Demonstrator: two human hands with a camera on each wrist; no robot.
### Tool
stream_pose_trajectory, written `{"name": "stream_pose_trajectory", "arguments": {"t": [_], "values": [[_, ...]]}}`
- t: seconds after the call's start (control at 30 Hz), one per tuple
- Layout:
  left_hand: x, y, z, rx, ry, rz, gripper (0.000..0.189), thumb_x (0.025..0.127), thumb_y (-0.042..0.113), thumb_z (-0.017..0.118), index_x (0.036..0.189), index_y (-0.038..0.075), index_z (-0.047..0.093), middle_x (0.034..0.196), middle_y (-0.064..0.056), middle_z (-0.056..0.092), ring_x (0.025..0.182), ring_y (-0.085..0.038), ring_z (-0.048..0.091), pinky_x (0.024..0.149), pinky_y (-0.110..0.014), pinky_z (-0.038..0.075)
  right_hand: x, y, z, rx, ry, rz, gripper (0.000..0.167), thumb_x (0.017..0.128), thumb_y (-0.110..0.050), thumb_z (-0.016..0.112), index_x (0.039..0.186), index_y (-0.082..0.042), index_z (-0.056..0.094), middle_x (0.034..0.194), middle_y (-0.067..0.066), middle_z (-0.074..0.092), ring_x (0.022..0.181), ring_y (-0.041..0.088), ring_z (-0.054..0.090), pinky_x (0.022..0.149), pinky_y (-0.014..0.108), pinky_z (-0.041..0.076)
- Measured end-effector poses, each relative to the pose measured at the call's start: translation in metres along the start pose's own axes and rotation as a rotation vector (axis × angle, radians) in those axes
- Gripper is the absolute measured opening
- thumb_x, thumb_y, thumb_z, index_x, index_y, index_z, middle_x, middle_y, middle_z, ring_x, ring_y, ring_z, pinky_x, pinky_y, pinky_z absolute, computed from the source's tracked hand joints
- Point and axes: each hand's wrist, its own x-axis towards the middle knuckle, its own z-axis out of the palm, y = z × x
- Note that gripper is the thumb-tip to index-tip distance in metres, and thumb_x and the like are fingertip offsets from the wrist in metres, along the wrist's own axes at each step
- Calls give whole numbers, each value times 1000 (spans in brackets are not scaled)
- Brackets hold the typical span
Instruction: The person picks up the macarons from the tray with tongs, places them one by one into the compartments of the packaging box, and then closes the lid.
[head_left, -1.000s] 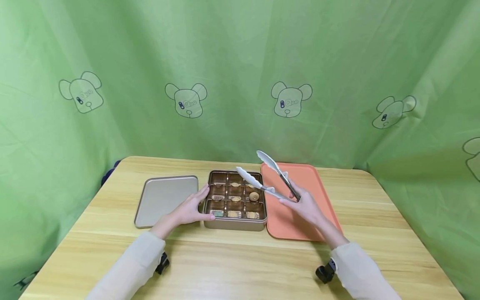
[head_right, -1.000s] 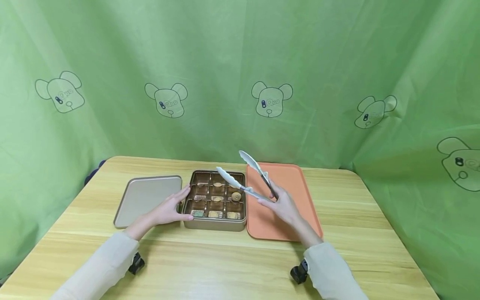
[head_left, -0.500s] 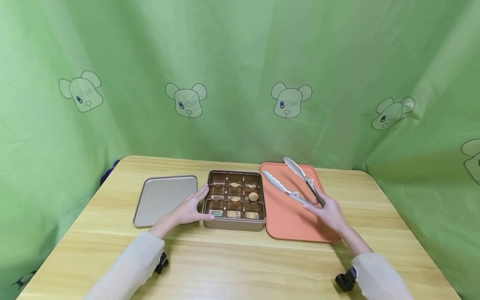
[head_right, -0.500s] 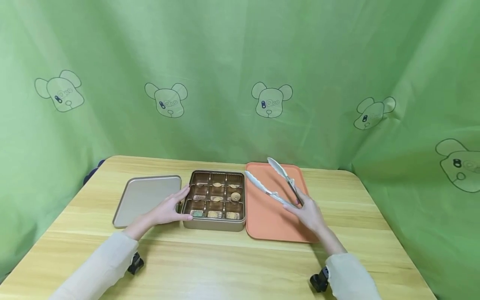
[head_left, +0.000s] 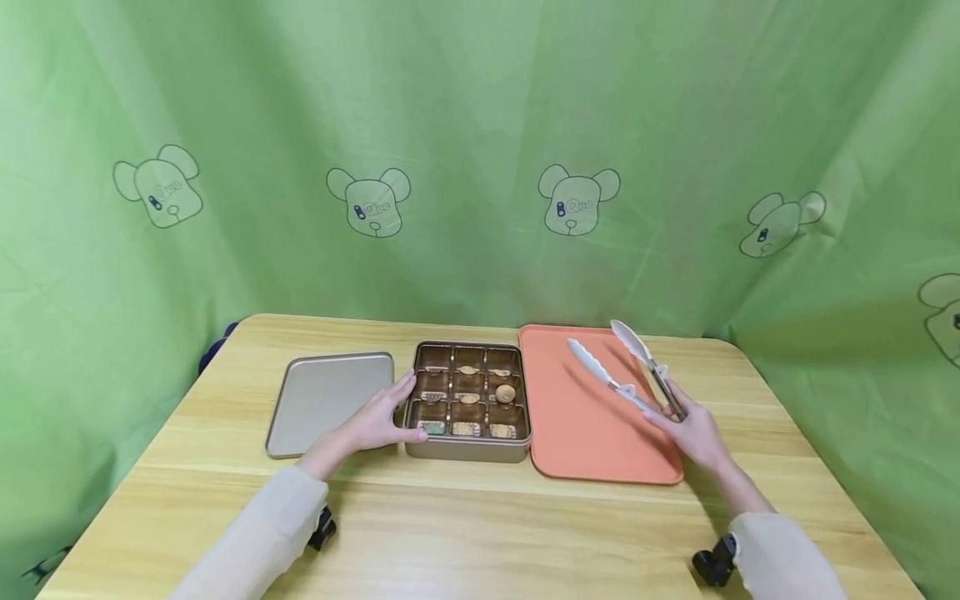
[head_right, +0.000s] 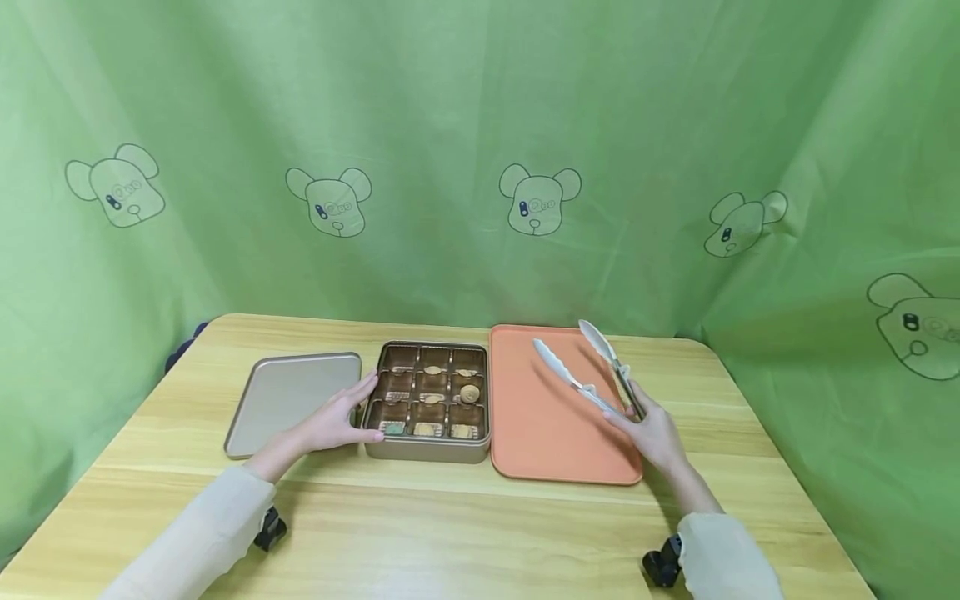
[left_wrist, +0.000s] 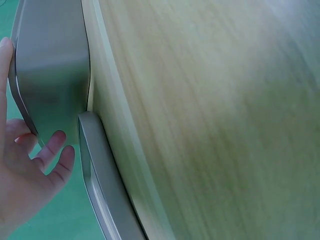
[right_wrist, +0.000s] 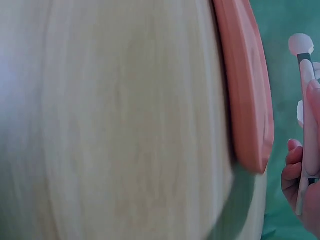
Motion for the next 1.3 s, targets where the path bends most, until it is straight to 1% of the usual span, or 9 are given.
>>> {"name": "stream_pose_trajectory", "arguments": {"t": [0.33,0.57,0.67,0.73,0.8,0.93,1.0,1.13,1.3], "values": [[0,-1,1,7,-3,4,100,74,45,70,141,-8,19,150,-19,9,135,-36,19,109,-56,11,-7,23,-17,8,27,73,77,86,-26,64,143,1,20,81,7,52,48,4,44,41,22,41],[-1,-2,1,-5,-5,5,99,75,44,70,141,-7,18,150,-19,9,135,-37,17,109,-57,10,-12,37,-29,-128,61,76,76,86,-31,63,141,4,24,84,10,54,64,8,42,51,22,38],[0,-1,0,-4,-9,3,99,75,44,70,141,-6,17,151,-18,8,136,-36,16,109,-56,9,-15,45,-35,-166,69,86,74,86,-32,63,140,5,27,82,10,53,66,12,43,53,23,38],[0,-1,-1,0,-8,7,99,75,44,70,141,-6,17,151,-18,8,136,-36,16,109,-56,9,-17,50,-38,-186,75,99,73,86,-32,62,139,5,29,82,13,53,68,17,45,55,27,39],[1,0,-2,8,-9,7,99,74,45,70,141,-6,18,151,-17,8,136,-36,16,109,-56,9,-20,54,-41,-195,82,117,71,86,-34,62,138,5,32,83,18,53,72,27,48,60,36,43],[1,1,-2,19,-10,10,99,74,46,70,141,-7,19,151,-18,9,136,-36,16,109,-56,10,-25,63,-48,-220,68,167,71,86,-38,59,137,4,32,97,39,52,88,53,48,73,60,41],[2,1,-2,19,-13,8,100,74,46,70,141,-7,19,151,-17,8,136,-36,16,109,-55,10,-28,66,-52,-236,48,189,75,87,-39,57,139,5,28,108,45,46,96,59,43,78,65,37],[1,0,-2,21,-18,6,100,74,46,70,141,-7,18,151,-17,8,136,-35,16,110,-55,10,-31,72,-56,-254,28,188,73,87,-39,57,135,9,31,109,46,44,95,59,44,76,65,38],[1,0,-1,26,-15,0,100,74,46,70,141,-7,19,151,-19,10,136,-36,17,109,-55,11,-32,78,-58,-267,45,146,64,85,-36,60,125,9,40,100,43,48,89,55,48,70,62,41]]}}
